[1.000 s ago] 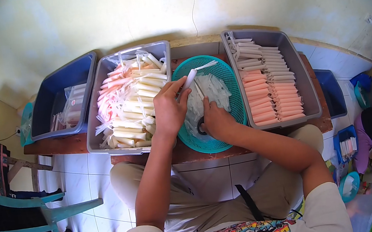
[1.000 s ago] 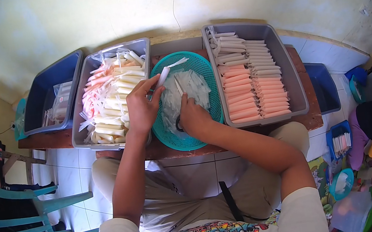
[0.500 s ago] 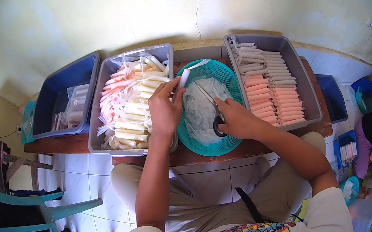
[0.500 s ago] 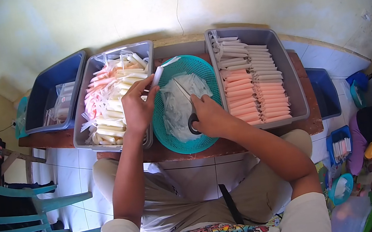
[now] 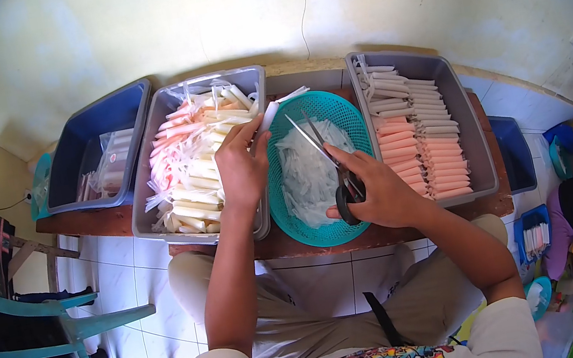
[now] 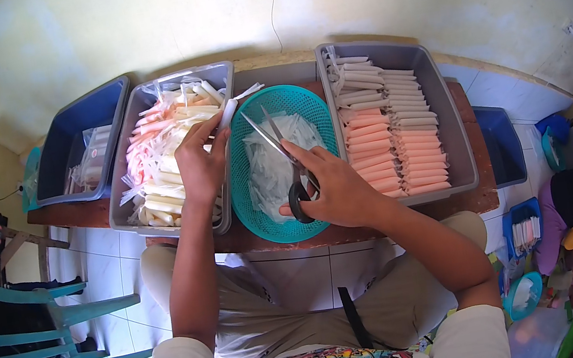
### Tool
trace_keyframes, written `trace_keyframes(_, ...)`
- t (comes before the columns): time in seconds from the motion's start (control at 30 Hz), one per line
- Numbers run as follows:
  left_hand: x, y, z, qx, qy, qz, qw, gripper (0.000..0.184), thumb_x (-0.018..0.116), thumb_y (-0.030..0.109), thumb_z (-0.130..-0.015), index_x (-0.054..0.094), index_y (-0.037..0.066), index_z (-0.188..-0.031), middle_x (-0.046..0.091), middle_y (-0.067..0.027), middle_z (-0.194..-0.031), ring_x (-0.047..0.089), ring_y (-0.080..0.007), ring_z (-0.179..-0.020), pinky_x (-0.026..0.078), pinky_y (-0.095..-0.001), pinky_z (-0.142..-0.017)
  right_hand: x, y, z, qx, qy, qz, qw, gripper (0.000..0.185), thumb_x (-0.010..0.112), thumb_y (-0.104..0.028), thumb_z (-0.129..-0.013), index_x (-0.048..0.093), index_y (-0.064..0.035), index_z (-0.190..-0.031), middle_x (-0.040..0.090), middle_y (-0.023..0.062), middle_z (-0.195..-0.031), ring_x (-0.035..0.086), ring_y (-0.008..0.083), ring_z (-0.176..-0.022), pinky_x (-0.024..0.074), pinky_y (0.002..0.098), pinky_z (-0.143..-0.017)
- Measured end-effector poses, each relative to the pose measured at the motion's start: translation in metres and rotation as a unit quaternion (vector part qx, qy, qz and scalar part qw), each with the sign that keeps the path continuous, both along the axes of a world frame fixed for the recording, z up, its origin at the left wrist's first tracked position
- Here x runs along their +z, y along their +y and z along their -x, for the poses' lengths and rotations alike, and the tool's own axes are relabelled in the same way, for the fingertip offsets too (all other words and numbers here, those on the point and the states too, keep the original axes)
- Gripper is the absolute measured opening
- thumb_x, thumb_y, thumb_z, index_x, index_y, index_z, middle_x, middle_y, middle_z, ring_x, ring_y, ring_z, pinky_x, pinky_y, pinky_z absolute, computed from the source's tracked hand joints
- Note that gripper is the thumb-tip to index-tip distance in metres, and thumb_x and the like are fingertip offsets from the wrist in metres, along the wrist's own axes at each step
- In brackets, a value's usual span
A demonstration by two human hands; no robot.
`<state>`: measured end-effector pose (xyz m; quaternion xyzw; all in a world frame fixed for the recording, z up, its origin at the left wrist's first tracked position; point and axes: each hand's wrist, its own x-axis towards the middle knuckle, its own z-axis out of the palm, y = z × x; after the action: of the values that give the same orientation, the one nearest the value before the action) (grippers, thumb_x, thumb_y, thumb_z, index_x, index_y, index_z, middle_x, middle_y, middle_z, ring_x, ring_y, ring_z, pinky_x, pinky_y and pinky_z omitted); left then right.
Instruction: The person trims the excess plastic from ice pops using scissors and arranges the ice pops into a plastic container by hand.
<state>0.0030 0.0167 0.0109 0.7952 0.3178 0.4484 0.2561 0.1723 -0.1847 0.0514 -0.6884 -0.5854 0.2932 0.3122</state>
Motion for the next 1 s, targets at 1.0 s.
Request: trace_keyframes(1.0,-0.006,-0.019,-0.003,-0.087,0.021,-0.031,0.995,0.036,0.083,0.001,-0.086,0.079,0.007,-0.121,0.077,-0.0138,-0.106,0.076,-0.0291,-0.089,0.06,-0.0374,-0.078,-0.028,0.019,0.001,-0.044,0.014,-0.081,0.996,0.101,0.084,-0.05,-0.09,0.037,-0.0004,-0.164,0.055,0.0156,-0.096,0.056,0.0303,-0.088,0.0471,0.0412,-0.083)
